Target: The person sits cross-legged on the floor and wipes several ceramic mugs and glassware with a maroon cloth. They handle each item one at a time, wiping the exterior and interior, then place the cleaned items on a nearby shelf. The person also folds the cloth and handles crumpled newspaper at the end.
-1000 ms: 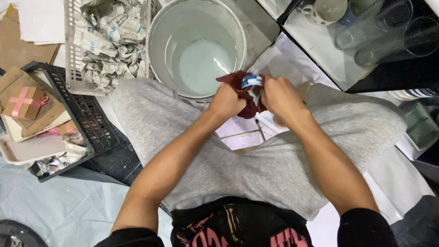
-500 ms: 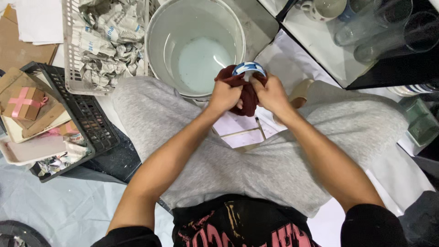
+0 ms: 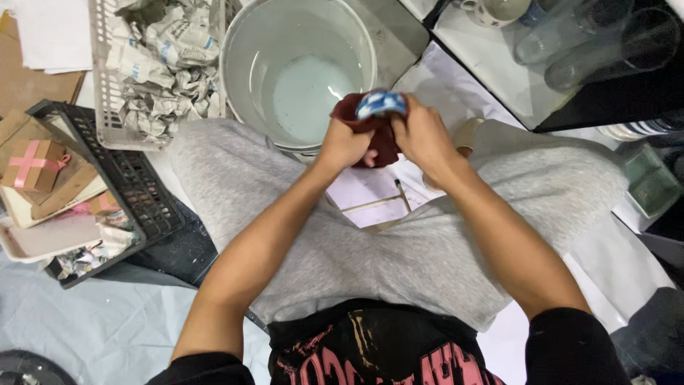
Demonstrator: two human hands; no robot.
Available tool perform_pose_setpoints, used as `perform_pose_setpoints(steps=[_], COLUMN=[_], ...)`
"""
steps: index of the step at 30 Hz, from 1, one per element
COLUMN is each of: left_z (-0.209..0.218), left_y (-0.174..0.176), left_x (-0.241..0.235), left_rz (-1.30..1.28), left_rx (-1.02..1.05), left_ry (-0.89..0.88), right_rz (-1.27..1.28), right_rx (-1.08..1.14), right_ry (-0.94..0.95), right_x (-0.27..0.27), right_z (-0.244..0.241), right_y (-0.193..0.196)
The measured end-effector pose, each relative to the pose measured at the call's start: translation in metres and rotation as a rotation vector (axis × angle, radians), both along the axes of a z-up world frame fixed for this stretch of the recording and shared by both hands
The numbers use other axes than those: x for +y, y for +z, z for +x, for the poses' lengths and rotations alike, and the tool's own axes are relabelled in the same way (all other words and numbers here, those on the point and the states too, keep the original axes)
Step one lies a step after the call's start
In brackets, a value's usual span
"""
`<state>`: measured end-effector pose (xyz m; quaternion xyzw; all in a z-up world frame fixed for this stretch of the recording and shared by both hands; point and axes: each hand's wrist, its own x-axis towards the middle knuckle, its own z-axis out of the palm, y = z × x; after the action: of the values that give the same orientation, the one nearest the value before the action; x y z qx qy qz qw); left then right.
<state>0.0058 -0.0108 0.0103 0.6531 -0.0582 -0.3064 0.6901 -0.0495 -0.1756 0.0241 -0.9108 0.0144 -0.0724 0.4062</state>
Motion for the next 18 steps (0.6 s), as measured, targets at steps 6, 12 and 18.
perform_pose_setpoints(steps=[6,12,18], left_z=[-0.003,-0.002,0.004], left_y=[-0.004,0.026,0.042], left_x=[0.01,0.011,0.002], left_rz=[0.547,0.317,0.2], left_rx=[-0.716,-0.677,-0.598], left_ry=[-0.222,-0.246,-0.028], right_rz=[-0.222,-0.372,0.082], right_rx=[0.232,0.306,0.161], right_ry=[0.033,0.108,-0.03], right_x=[-0.009,-0.011,-0.008], right_z=[-0.001,-0.011,-0.014], right_y=[0.005,0.019,0.035])
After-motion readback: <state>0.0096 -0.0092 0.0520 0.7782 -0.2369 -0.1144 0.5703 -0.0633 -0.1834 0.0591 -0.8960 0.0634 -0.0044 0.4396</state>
